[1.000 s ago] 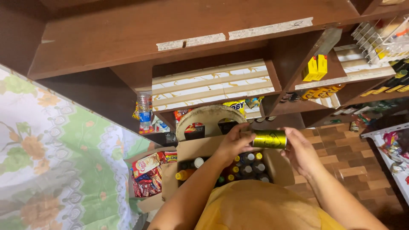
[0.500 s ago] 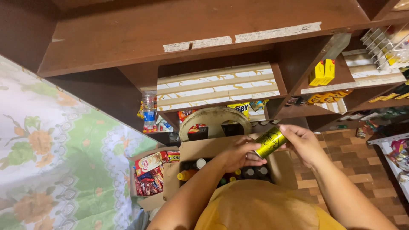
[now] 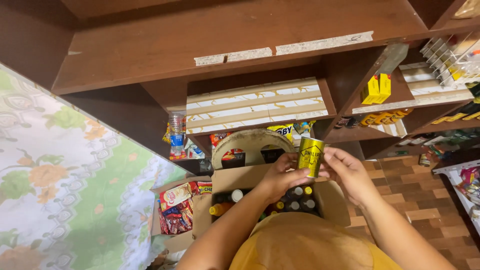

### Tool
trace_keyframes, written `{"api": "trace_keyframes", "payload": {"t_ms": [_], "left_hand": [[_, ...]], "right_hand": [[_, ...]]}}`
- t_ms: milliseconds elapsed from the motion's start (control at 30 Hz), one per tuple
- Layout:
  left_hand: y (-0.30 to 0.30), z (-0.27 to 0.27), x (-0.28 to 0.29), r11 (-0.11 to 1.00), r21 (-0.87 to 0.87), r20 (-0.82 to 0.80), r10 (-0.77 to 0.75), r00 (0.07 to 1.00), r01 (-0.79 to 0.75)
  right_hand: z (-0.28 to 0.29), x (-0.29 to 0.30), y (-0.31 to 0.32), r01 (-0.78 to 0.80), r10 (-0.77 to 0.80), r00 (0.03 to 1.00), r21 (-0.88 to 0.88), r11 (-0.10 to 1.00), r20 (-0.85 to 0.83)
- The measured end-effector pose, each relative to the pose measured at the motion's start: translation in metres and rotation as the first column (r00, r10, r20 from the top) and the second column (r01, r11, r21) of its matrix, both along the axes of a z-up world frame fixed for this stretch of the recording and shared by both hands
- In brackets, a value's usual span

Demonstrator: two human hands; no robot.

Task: Taking canned goods and bottled drinks from a box and arranging them on a shelf.

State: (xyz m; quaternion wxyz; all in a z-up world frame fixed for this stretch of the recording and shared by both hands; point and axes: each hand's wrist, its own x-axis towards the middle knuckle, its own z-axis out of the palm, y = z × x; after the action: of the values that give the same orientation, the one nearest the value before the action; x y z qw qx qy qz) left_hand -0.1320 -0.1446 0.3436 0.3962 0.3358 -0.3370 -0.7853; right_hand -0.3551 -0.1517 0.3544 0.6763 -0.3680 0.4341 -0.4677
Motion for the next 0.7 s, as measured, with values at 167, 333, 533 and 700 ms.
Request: {"api": "trace_keyframes", "payload": {"t_ms": [167,333,533,700], "left_hand": [[-0.014,-0.011,-0.004,0.995,-0.067,-0.012,0.08,0.997,-0.08],[-0.034,0.03,-0.008,0.969,-0.218,-0.043,0.107,0.993,-0.114],[-0.079,0.104,-0.017,0.881,-0.461,0.003,0.12,0.993,-0.106],[-0.109,0.187,-0.028,0.747,-0.656,-0.055,0.096,0.994,-0.109]], "right_hand": [[0.012,0.011,0.001,-0.005,0.001,0.995,-0.039,0.999,-0.101],[0.012,0.006,-0.026,0.047,-0.088,0.984,-0.248,0.968,-0.157],[0.098,0.001,-0.064,0.051,-0.16,0.956,-0.401,0.915,-0.244],[0.189,-0.002,-0.08,0.05,-0.238,0.948,-0.642,0.765,-0.21]]}}
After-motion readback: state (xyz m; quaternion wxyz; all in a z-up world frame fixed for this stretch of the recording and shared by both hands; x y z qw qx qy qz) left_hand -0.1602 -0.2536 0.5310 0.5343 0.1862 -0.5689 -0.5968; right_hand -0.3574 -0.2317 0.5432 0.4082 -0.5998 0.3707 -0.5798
